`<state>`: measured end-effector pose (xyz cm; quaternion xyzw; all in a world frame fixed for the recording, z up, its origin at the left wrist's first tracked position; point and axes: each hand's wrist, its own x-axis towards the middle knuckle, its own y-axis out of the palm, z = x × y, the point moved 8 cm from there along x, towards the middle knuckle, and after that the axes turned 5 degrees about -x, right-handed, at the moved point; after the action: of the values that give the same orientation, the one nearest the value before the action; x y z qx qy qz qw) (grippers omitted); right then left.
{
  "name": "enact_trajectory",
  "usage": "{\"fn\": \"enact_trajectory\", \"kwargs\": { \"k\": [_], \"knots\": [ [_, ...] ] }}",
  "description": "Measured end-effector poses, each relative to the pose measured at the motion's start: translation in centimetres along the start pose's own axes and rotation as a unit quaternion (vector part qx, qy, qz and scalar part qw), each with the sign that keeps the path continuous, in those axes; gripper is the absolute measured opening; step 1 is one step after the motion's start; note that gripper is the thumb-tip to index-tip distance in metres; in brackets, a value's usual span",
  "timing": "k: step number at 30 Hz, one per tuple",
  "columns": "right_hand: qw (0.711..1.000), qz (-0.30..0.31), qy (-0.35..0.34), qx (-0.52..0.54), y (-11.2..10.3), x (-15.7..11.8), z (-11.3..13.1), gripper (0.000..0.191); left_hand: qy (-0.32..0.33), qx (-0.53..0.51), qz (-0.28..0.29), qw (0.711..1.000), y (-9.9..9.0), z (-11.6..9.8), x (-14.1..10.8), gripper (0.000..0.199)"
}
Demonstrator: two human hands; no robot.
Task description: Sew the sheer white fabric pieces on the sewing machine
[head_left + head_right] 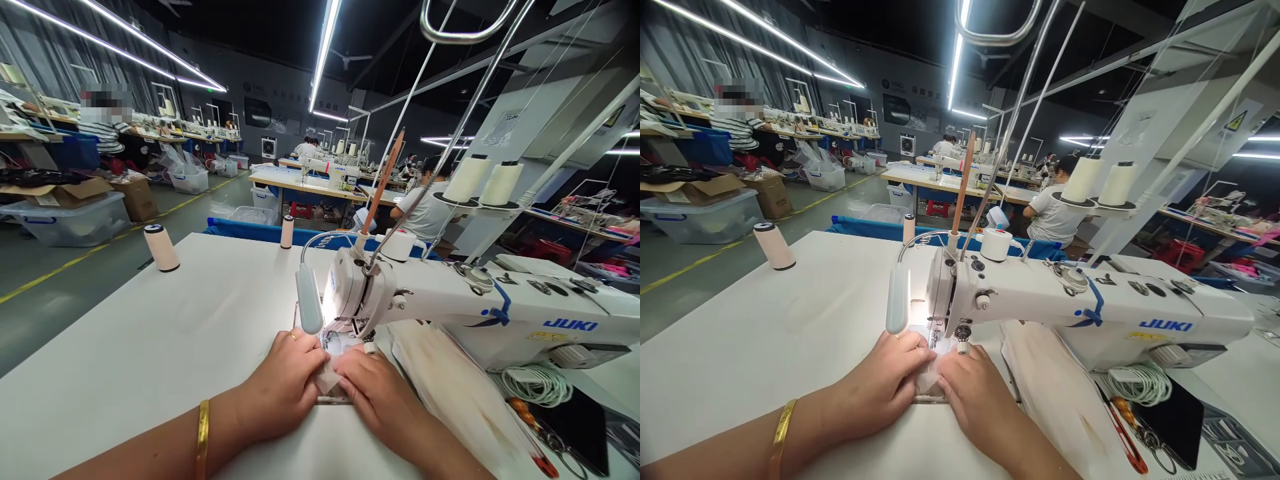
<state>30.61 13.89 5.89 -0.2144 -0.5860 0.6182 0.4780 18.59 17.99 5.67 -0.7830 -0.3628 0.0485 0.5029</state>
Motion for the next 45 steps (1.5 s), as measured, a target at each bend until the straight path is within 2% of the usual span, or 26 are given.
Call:
{"fn": "enact_trajectory", "kwargs": {
  "k": [5,8,12,17,20,24,31,36,45],
  "knots": [
    [0.989,-0.042,0.092,0.113,0.1,0.4,-1.9,0.032,-0.017,0.026,-0.003,1.0,-0.5,0.1,1.1,0.01],
    [0.984,-0.049,0.118,0.127,0.0,0.6,-2.3,0.036,-0.009,0.024,-0.015,1.0,-0.5,0.3,1.6,0.013],
    [0.987,-0.036,0.1,0.119,0.0,0.7,-2.2,0.037,0.026,0.013,-0.036,0.999,-0.5,0.4,1.4,0.02],
    [0.996,0.045,0.024,0.07,0.0,0.0,-0.5,0.028,0.094,0.03,-0.05,0.994,-0.5,-0.5,0.0,0.024],
    [0.997,0.072,0.019,0.033,-0.2,-0.4,0.1,0.027,0.121,0.036,-0.056,0.99,-0.6,-1.2,-0.6,0.023],
    [0.998,0.067,0.018,0.009,-0.6,-0.4,0.3,0.025,0.133,0.035,-0.068,0.988,-0.7,-1.3,-0.7,0.019],
    [1.0,0.024,-0.003,-0.017,-0.6,-0.1,0.2,0.018,0.126,0.056,-0.064,0.988,-0.2,-0.5,-0.2,0.019],
    [0.998,0.04,0.011,-0.037,0.0,0.0,-0.3,0.01,0.117,0.05,-0.054,0.99,-0.6,-0.2,0.1,0.02],
    [0.999,0.036,-0.003,-0.031,0.1,0.3,0.1,0.003,0.138,0.061,-0.066,0.986,-0.8,-0.2,0.0,0.02]
  ]
}}
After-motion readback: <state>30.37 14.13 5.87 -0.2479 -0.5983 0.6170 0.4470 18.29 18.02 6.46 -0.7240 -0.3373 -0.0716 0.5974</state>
